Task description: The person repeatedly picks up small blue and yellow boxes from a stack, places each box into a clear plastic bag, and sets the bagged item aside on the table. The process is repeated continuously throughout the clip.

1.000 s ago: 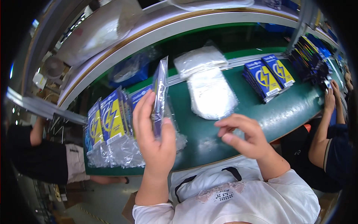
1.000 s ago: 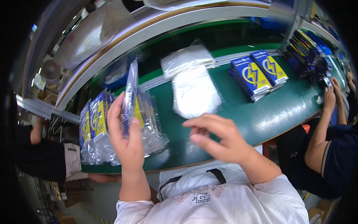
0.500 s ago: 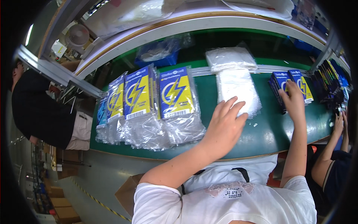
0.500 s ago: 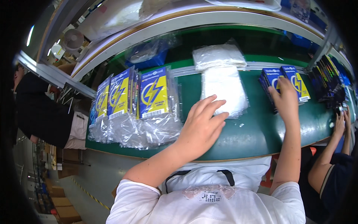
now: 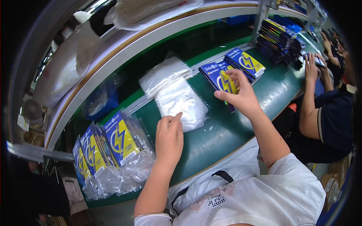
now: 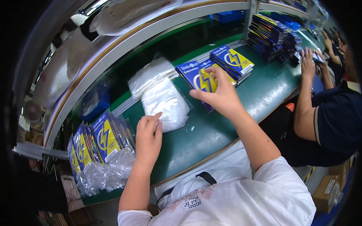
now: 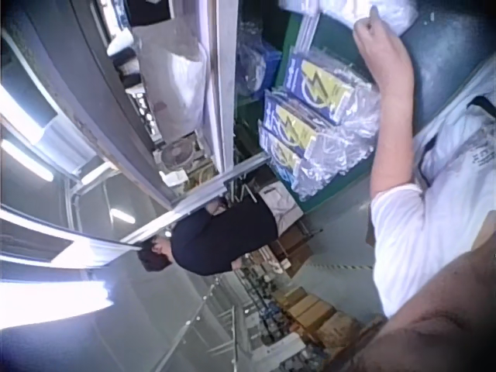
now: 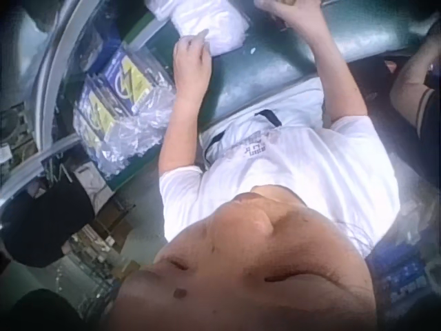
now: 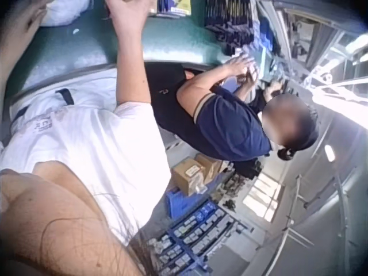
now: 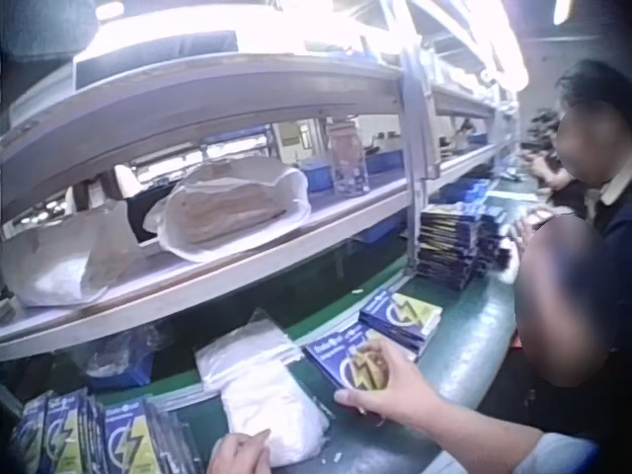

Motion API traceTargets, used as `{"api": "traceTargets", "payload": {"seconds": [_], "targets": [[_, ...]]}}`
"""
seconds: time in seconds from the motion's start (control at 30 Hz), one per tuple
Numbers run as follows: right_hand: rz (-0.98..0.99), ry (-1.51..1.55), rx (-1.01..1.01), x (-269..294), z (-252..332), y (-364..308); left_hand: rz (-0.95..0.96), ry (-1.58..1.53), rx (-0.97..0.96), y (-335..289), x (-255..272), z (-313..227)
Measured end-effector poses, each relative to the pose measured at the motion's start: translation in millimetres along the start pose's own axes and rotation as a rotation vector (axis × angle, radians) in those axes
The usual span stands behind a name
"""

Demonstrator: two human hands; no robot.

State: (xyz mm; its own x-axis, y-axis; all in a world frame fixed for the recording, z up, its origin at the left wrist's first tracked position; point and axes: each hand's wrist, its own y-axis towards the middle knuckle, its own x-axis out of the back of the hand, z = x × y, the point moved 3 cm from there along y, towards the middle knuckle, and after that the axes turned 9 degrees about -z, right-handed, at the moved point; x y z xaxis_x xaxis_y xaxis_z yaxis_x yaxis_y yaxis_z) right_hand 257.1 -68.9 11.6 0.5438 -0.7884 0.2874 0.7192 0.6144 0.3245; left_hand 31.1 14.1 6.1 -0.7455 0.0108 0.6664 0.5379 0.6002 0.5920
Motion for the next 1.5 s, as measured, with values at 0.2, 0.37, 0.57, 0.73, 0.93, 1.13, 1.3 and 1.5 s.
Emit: {"api": "traceTargets", "payload": {"seconds": [0.2, 0.37, 0.57, 0.73, 0.93, 1.13, 1.3, 1.5], "targets": [[0.649, 1.074, -0.783, -9, -12, -51, 0.069, -0.063, 0.156, -6, 2, 3], [0.673, 1.05, -0.813, -15, -8, -76, 0.131, 0.1, -0.121, -2, 8, -8], [0.704, 1.031, -0.876, -14, -16, -86, 0.29, 0.023, -0.055, -3, 6, -9], [0.877, 1.11, -0.906, -23, -19, -98, 0.17, -0.126, 0.188, -3, 1, -6], [0.911, 1.121, -0.911, -43, -17, -104, 0.126, -0.325, 0.335, -1, 2, -8], [0.876, 1.043, -0.79, -51, -15, -86, 0.081, -0.48, 0.488, -15, -3, 37], [0.838, 0.929, -0.756, -37, -22, -82, 0.096, -0.567, 0.882, -17, 5, 32], [0.465, 0.7, -0.416, -51, -29, -88, 0.134, -0.156, 0.433, -14, 9, -7]]}}
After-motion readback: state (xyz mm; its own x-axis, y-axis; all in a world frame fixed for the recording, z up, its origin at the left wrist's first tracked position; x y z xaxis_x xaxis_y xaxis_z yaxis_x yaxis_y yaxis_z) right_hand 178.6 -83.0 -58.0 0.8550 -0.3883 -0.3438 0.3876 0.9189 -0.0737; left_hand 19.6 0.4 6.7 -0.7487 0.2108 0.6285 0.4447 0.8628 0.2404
